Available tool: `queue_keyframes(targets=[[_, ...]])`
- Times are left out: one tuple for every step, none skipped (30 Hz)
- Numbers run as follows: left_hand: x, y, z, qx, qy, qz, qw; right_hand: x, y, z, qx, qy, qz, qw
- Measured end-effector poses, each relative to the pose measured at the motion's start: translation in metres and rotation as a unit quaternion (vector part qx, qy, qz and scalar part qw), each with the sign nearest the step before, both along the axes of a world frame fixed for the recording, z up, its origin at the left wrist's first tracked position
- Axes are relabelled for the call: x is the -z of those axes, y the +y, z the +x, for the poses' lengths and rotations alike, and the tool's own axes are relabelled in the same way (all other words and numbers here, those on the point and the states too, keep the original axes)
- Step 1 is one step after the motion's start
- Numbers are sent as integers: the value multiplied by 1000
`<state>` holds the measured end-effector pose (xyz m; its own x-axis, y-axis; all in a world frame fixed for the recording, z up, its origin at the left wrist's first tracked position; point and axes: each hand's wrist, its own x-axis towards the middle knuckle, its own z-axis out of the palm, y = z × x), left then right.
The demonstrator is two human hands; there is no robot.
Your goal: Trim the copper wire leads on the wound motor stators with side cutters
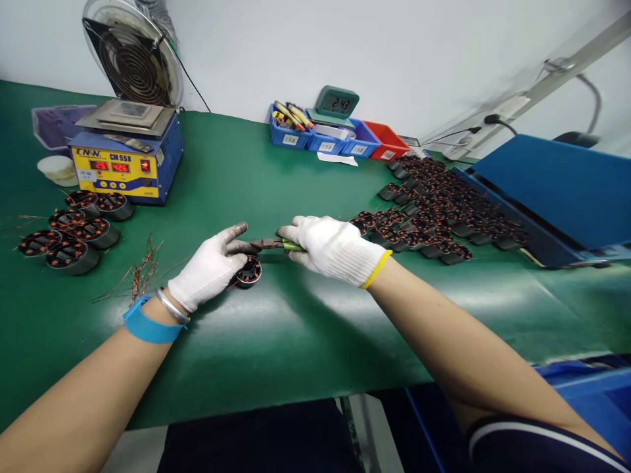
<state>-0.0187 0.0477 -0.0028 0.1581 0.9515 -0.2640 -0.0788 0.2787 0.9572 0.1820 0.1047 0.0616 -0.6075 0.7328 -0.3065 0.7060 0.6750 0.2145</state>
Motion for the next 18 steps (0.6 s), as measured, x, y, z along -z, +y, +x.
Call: queue_keyframes(targets=[[1,0,0,1,0,0,1000,0,0,0,-1,-2,4,1000],[1,0,-1,2,0,2,1000,-1,1,0,-1,-5,8,1000],[2,0,-1,2,0,4,1000,-2,2,0,-1,-10,11,1000],[2,0,-1,3,2,6,1000,-3,2,0,-1,-15,13,1000],[2,0,0,3,2,7,1000,-5,3,0,0,-18,17,1000],[2,0,0,3,2,5,1000,-7,3,1,5,-18,25,1000],[2,0,1,-2,-1,2,1000,-9,2,2,17,-13,37,999],[1,0,1,-13,-5,-1,1000,-10,1,4,35,-1,52,998],[0,0,1,-32,-10,-1,999,-11,-3,5,52,21,61,997],[0,1,0,-62,-14,5,998,-10,-8,6,62,52,57,995],[0,3,-1,-101,-16,16,995,-8,-15,6,63,88,40,993],[0,4,-3,-144,-18,30,989,-5,-24,5,50,124,12,991],[0,6,-5,-186,-18,43,981,0,-34,1,24,154,-24,988],[1,7,-8,-223,-17,53,973,6,-44,-4,-4,174,-55,983],[1,8,-11,-252,-15,59,966,13,-54,-10,-27,183,-73,980],[2,8,-13,-273,-11,60,960,19,-62,-18,-47,186,-83,978],[1,9,-15,-286,-4,60,956,25,-68,-25,-46,189,-78,978],[1,8,-16,-295,7,59,954,29,-71,-31,-41,190,-71,978]])
